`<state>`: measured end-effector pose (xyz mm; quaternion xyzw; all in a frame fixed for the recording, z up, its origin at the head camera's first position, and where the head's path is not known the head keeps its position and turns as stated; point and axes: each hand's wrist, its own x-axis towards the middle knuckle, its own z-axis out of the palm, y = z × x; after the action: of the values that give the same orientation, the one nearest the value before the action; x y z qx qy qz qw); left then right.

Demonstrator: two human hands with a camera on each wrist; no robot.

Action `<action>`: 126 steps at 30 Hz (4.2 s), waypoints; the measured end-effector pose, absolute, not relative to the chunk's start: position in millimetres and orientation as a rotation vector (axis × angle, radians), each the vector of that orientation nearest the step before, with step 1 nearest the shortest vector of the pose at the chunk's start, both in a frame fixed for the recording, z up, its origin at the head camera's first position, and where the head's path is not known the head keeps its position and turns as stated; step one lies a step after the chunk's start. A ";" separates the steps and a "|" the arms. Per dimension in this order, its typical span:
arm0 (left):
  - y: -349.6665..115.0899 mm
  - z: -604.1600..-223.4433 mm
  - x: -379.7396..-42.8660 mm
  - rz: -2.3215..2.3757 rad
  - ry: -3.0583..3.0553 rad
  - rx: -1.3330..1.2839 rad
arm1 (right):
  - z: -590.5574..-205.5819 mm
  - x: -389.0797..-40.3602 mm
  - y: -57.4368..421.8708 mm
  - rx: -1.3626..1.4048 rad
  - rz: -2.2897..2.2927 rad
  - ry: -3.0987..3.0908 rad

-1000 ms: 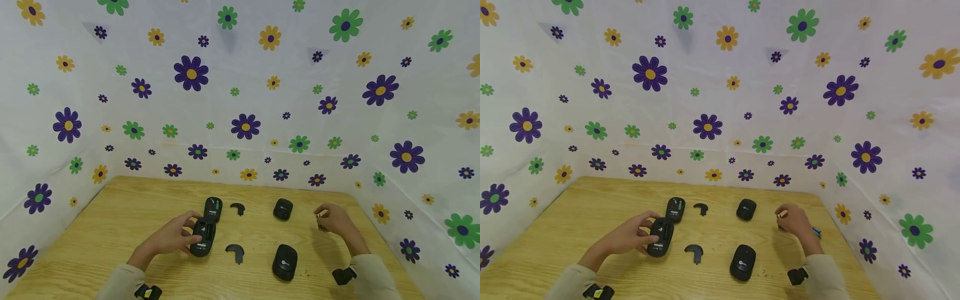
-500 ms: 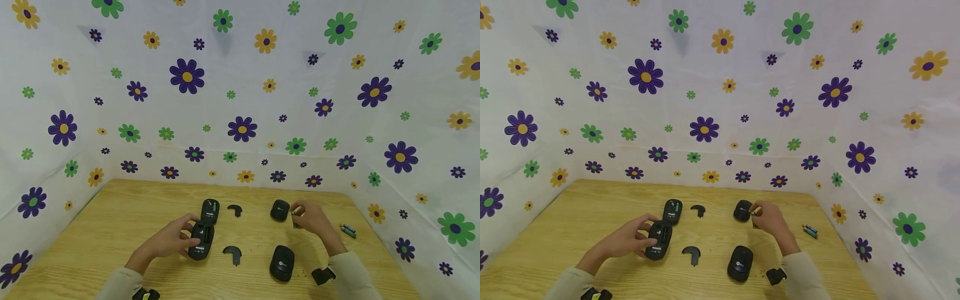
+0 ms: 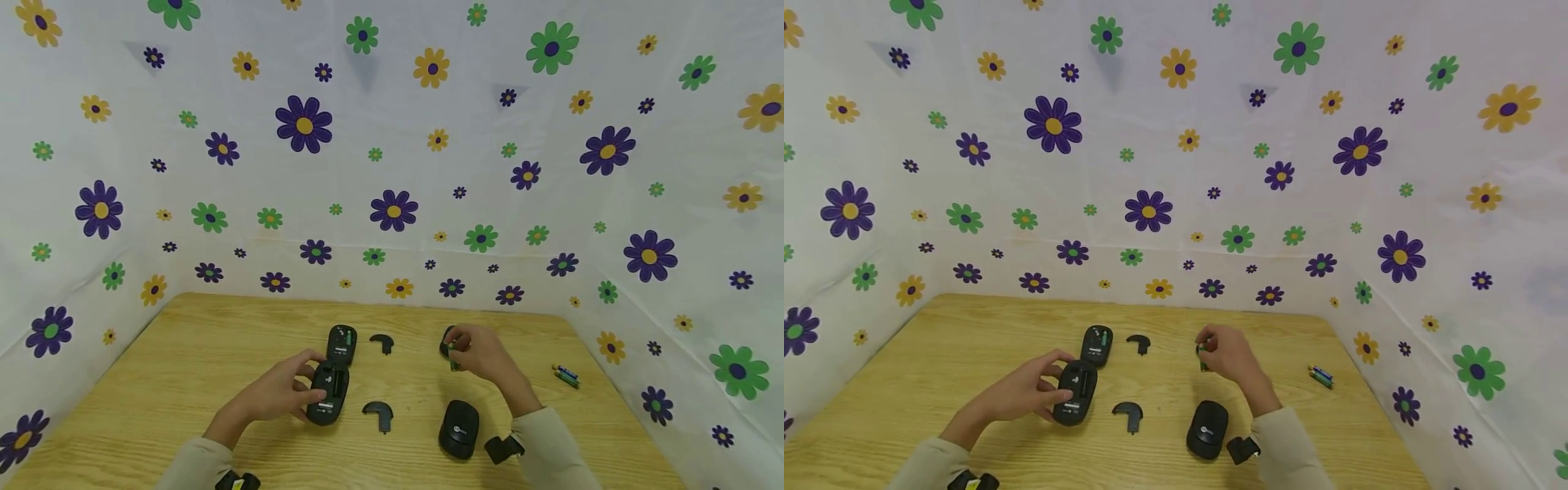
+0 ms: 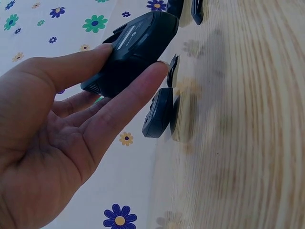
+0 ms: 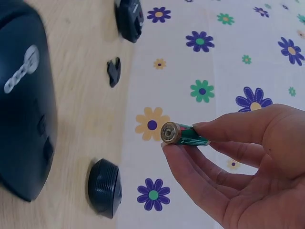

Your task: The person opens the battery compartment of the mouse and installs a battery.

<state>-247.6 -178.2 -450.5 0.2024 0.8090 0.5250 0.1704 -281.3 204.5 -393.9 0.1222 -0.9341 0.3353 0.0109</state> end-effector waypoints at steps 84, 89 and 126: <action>-178.0 -452.0 -248.4 1.512 2.255 0.615 | -403.4 -257.3 55.5 0.828 1.294 -2.821; -178.1 -451.9 -248.4 1.511 2.254 0.618 | -405.2 -256.5 53.2 0.845 1.283 -2.809; -179.0 -454.6 -250.0 1.508 2.231 0.606 | -414.8 -257.8 45.4 0.824 1.208 -2.826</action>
<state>-250.0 -179.0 -454.6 0.2155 0.7936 0.5365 0.1897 -257.8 45.4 -414.8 0.2589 -0.8880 0.3795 -0.0202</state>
